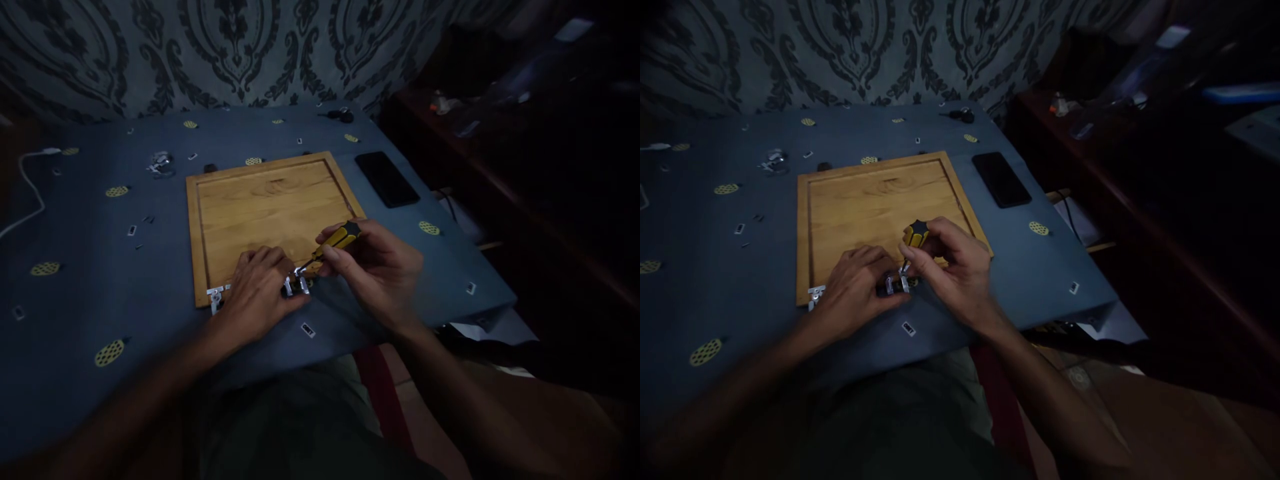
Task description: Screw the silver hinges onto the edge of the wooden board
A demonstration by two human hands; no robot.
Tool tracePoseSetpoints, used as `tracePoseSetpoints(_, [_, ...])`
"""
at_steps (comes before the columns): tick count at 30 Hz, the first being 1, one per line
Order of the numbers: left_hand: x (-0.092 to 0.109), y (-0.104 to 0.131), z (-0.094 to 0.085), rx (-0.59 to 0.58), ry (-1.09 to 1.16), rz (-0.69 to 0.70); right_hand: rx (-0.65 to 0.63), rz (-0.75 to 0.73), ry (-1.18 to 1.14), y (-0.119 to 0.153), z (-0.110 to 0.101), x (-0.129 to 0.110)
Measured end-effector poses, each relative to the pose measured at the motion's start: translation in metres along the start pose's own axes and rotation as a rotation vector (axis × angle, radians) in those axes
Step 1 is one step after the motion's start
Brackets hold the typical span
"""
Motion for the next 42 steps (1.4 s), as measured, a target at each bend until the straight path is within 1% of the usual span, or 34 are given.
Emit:
tracePoseSetpoints(3, [-0.001, 0.000, 0.001, -0.003, -0.004, 0.000, -0.015, -0.005, -0.021, 0.000, 0.000, -0.001])
tracePoseSetpoints(9, [-0.001, 0.001, 0.001, 0.023, 0.000, 0.011, -0.133, -0.037, -0.023, -0.004, -0.004, -0.004])
tracePoseSetpoints(11, [-0.001, 0.001, 0.002, 0.018, 0.001, 0.008, -0.127, -0.055, -0.010, -0.006, -0.006, -0.004])
tracePoseSetpoints(14, [-0.001, 0.000, 0.002, 0.008, 0.011, 0.003, -0.059, -0.075, -0.013, -0.007, -0.007, -0.002])
tracePoseSetpoints(17, [-0.001, 0.000, 0.002, 0.013, 0.017, 0.002, -0.023, -0.041, -0.054, -0.006, -0.006, 0.000])
tracePoseSetpoints(21, [0.000, 0.000, 0.001, 0.007, 0.013, -0.004, -0.067, 0.019, -0.134, -0.005, -0.004, -0.002])
tracePoseSetpoints(26, [-0.001, 0.000, 0.002, 0.015, -0.007, 0.004, -0.128, -0.012, -0.047, -0.007, -0.006, -0.006])
tracePoseSetpoints(30, [-0.001, 0.000, 0.003, 0.036, 0.010, 0.007, -0.081, -0.032, -0.002, -0.006, -0.005, -0.002])
tracePoseSetpoints(33, [-0.001, 0.000, 0.003, 0.027, 0.013, 0.002, -0.037, -0.056, -0.006, -0.005, -0.003, 0.000])
tracePoseSetpoints(38, [-0.002, 0.000, 0.003, 0.027, 0.021, 0.000, 0.113, -0.179, -0.021, -0.003, -0.009, -0.008])
tracePoseSetpoints(40, [-0.003, 0.001, 0.003, 0.025, 0.029, -0.001, 0.126, -0.188, -0.010, -0.002, -0.011, -0.010])
tracePoseSetpoints(42, [-0.003, 0.000, 0.003, 0.024, 0.038, 0.002, 0.103, -0.182, 0.010, -0.001, -0.011, -0.010])
Point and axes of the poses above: each hand's wrist, its own y-axis away from the middle knuckle, its own z-axis out of the palm, x = y × z, the point moved 3 cm from there along -y, towards the middle knuckle, and after that the axes turned 11 degrees about -z, right-handed, at the moved point
